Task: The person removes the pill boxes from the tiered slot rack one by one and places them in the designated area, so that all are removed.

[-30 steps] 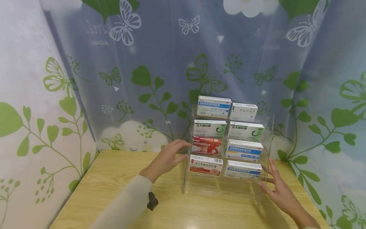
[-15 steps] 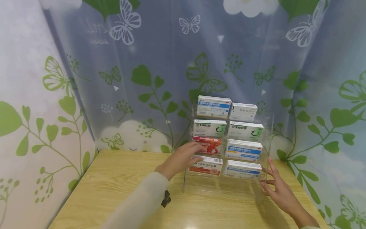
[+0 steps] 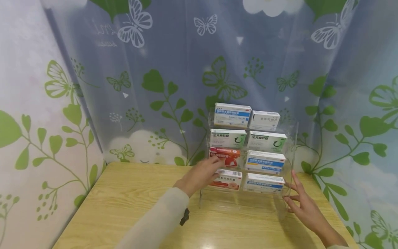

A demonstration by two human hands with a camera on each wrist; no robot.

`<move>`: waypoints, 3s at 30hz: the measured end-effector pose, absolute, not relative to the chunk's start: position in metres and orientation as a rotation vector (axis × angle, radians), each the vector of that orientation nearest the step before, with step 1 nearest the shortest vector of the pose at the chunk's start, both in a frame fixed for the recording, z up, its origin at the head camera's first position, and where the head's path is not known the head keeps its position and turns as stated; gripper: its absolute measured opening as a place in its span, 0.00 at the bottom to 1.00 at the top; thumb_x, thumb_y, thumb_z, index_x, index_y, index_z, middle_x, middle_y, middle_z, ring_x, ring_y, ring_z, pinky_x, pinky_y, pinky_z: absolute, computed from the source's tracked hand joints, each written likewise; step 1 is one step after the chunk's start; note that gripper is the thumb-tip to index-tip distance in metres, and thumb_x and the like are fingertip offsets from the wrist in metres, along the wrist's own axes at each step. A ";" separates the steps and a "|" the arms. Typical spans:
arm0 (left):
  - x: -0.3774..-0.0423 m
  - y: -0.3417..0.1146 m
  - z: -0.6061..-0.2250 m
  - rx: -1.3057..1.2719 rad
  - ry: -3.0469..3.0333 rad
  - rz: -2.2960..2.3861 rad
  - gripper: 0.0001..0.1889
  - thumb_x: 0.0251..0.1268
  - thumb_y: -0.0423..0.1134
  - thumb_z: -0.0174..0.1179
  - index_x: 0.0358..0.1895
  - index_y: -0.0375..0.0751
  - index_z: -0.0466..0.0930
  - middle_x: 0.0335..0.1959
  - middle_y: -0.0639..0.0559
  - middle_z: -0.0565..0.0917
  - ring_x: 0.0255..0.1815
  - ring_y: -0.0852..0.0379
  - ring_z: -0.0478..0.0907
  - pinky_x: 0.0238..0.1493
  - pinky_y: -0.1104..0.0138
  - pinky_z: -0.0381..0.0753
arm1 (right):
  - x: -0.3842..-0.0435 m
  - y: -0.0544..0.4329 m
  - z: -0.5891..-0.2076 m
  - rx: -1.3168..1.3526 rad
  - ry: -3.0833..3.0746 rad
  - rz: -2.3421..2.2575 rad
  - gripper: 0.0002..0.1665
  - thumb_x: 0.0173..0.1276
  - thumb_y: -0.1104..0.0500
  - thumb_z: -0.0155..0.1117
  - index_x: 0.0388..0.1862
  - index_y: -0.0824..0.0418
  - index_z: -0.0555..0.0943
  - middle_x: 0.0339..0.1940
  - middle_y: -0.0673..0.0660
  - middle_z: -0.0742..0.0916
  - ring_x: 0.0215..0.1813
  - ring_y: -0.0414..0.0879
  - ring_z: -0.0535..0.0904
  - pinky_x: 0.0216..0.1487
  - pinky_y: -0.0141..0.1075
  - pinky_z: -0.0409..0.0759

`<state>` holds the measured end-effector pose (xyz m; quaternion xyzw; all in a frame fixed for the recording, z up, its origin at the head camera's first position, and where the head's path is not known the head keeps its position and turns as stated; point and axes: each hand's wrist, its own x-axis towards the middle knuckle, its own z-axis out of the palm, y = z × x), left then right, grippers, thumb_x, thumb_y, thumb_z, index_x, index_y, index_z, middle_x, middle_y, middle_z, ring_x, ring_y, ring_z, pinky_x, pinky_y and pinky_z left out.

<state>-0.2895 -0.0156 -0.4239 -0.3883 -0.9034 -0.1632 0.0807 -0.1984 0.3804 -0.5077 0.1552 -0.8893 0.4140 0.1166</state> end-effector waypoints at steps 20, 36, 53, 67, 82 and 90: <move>-0.289 -0.008 -0.432 -1.186 -2.622 -0.321 0.18 0.75 0.37 0.72 0.64 0.51 0.85 0.61 0.57 0.91 0.63 0.58 0.83 0.74 0.66 0.78 | -0.197 0.379 -0.508 0.447 -2.608 1.229 0.63 0.80 0.75 0.60 0.93 0.47 0.32 0.74 0.86 0.71 0.50 0.74 0.88 0.32 0.38 0.93; -0.288 -0.039 -0.378 -1.218 -2.463 -0.809 0.15 0.79 0.35 0.67 0.64 0.46 0.87 0.65 0.52 0.88 0.68 0.51 0.82 0.71 0.56 0.83 | -0.195 0.377 -0.509 0.410 -2.592 1.221 0.65 0.77 0.77 0.62 0.93 0.49 0.32 0.72 0.87 0.72 0.49 0.75 0.88 0.30 0.38 0.92; -0.304 -0.169 -0.363 -0.943 -2.642 -0.891 0.16 0.81 0.35 0.65 0.66 0.44 0.87 0.65 0.45 0.88 0.63 0.44 0.86 0.64 0.44 0.86 | -0.195 0.381 -0.508 0.419 -2.596 1.176 0.64 0.76 0.78 0.63 0.93 0.51 0.33 0.71 0.87 0.73 0.47 0.68 0.90 0.30 0.35 0.92; -0.307 -0.252 -0.430 -0.717 -2.877 -0.934 0.12 0.82 0.34 0.62 0.60 0.42 0.89 0.62 0.38 0.89 0.61 0.38 0.87 0.61 0.41 0.87 | -0.195 0.378 -0.509 0.422 -2.591 1.218 0.64 0.78 0.78 0.61 0.93 0.50 0.32 0.72 0.87 0.72 0.49 0.73 0.88 0.31 0.36 0.92; -0.297 -0.299 -0.504 -0.577 -3.048 -1.149 0.09 0.82 0.35 0.62 0.55 0.45 0.90 0.57 0.44 0.90 0.60 0.44 0.84 0.59 0.52 0.85 | -0.197 0.376 -0.508 0.429 -2.598 1.217 0.63 0.79 0.76 0.61 0.93 0.51 0.31 0.73 0.86 0.72 0.51 0.77 0.86 0.31 0.37 0.92; -0.291 -0.299 -0.525 -0.423 -3.007 -1.172 0.12 0.83 0.37 0.62 0.60 0.42 0.90 0.65 0.37 0.87 0.67 0.35 0.82 0.67 0.40 0.81 | -0.195 0.376 -0.506 0.429 -2.614 1.234 0.63 0.80 0.75 0.60 0.93 0.50 0.30 0.73 0.87 0.71 0.51 0.79 0.86 0.31 0.38 0.93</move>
